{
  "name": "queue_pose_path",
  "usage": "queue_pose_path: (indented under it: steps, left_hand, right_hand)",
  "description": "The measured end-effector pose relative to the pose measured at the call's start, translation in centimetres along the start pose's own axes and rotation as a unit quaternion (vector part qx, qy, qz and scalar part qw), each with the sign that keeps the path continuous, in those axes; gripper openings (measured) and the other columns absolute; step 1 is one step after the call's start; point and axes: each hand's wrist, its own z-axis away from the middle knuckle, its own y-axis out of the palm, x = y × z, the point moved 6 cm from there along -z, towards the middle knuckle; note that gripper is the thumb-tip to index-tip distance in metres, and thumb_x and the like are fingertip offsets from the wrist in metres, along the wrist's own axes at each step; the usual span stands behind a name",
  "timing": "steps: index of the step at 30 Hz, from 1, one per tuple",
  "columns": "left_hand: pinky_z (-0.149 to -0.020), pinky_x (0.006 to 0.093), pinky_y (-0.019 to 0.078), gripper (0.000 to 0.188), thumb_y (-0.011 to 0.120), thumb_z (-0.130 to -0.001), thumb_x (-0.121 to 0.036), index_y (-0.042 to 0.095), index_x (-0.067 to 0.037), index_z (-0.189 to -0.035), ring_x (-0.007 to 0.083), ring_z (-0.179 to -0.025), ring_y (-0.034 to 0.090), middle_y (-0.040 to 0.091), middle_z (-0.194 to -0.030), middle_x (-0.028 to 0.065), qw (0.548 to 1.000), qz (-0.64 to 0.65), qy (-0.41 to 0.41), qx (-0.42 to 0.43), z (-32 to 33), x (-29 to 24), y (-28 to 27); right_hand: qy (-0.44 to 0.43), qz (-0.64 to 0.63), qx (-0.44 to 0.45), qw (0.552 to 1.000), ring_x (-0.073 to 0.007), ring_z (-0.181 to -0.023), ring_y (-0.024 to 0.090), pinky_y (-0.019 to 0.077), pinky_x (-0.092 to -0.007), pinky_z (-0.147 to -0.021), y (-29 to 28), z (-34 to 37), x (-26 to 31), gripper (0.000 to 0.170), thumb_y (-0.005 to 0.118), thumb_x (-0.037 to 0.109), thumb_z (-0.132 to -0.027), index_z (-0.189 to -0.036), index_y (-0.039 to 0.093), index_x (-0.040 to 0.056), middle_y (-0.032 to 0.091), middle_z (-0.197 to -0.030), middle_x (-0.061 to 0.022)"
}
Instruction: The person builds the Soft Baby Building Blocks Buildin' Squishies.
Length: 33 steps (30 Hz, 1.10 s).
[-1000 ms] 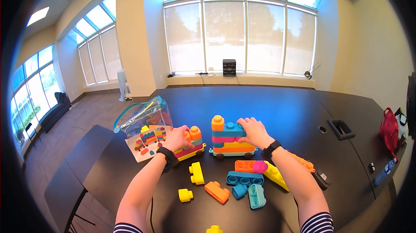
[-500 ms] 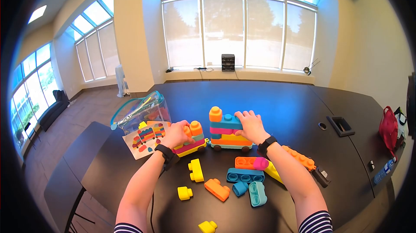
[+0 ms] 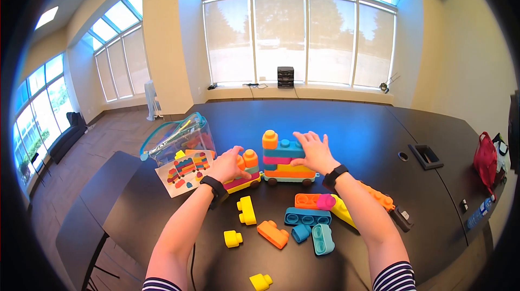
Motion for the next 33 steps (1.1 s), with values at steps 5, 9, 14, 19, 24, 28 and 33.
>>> queue_pose_path:
  steps: [5,9,14,19,24,28,33]
  left_hand:
    - [-0.094,0.0421,0.0573,0.067,0.093,-0.077,-0.038,0.066,-0.006,-0.129,0.031,-0.109,0.071,0.073,-0.115,0.0137,0.985,0.075,0.05,-0.15,2.9,-2.0,-6.0]
    - [-0.093,0.0364,0.0567,0.052,0.09,-0.083,-0.032,0.07,-0.004,-0.123,0.0254,-0.105,0.071,0.074,-0.114,0.0109,0.984,0.17,-0.043,-0.007,8.9,-2.2,-9.8]
    - [-0.104,0.0413,0.0519,0.058,0.091,-0.083,-0.033,0.069,-0.008,-0.131,0.0279,-0.119,0.066,0.07,-0.129,0.0113,0.975,0.177,0.064,0.12,19.4,-7.8,-10.5]
    - [-0.118,0.0508,0.0435,0.074,0.09,-0.081,-0.042,0.062,-0.022,-0.147,0.041,-0.143,0.047,0.05,-0.158,0.0143,0.938,0.161,0.195,0.237,27.8,-15.0,-5.7]
    - [-0.097,0.0443,0.0561,0.046,0.079,-0.094,-0.036,0.07,-0.017,-0.134,0.0357,-0.112,0.068,0.07,-0.127,0.0123,0.931,0.19,0.116,0.288,29.3,-16.6,-3.7]
    - [-0.089,0.0438,0.0571,0.037,0.075,-0.098,-0.035,0.073,-0.013,-0.127,0.0368,-0.1,0.07,0.073,-0.113,0.0124,0.953,0.161,0.116,0.229,29.0,-15.1,-2.0]
    - [-0.092,0.0457,0.0568,0.046,0.076,-0.095,-0.044,0.07,-0.012,-0.128,0.0384,-0.105,0.07,0.071,-0.116,0.0143,0.955,0.157,0.105,0.23,29.2,-16.0,-2.3]
  right_hand:
    - [0.115,-0.108,0.031,0.987,-0.0404,-0.139,0.052,0.044,-0.0557,-0.114,-3.0,3.1,-7.5,0.082,0.068,0.067,-0.093,-0.153,0.052,0.0135,0.06,-0.144,-0.0206]
    - [0.178,-0.047,0.248,0.951,-0.0353,-0.129,0.062,0.0506,-0.0451,-0.108,-4.3,10.6,-12.4,0.069,0.076,0.058,-0.088,-0.135,0.068,0.0081,0.067,-0.135,-0.0193]
    - [0.195,-0.057,0.313,0.928,-0.0366,-0.118,0.068,0.0543,-0.0456,-0.1,-5.6,18.2,-11.9,0.069,0.079,0.052,-0.083,-0.137,0.067,0.0116,0.072,-0.124,-0.0178]
    - [0.168,-0.052,0.269,0.947,-0.0363,-0.119,0.067,0.0541,-0.0478,-0.101,-6.0,20.2,-10.3,0.063,0.081,0.043,-0.08,-0.136,0.069,0.0172,0.071,-0.124,-0.0177]
    - [0.251,0.005,0.156,0.955,-0.035,-0.122,0.066,0.0537,-0.0465,-0.104,-6.7,20.1,-13.1,0.056,0.081,0.038,-0.086,-0.134,0.07,0.0121,0.07,-0.128,-0.016]
    - [0.305,0.059,0.234,0.921,-0.0343,-0.123,0.067,0.054,-0.045,-0.106,-6.1,21.7,-15.7,0.069,0.088,0.037,-0.078,-0.138,0.066,0.0118,0.072,-0.131,-0.0142]
    - [0.326,0.035,0.253,0.91,-0.0347,-0.122,0.069,0.0548,-0.0432,-0.105,-3.6,23.4,-18.5,0.073,0.096,0.037,-0.069,-0.132,0.069,0.011,0.073,-0.127,-0.0162]
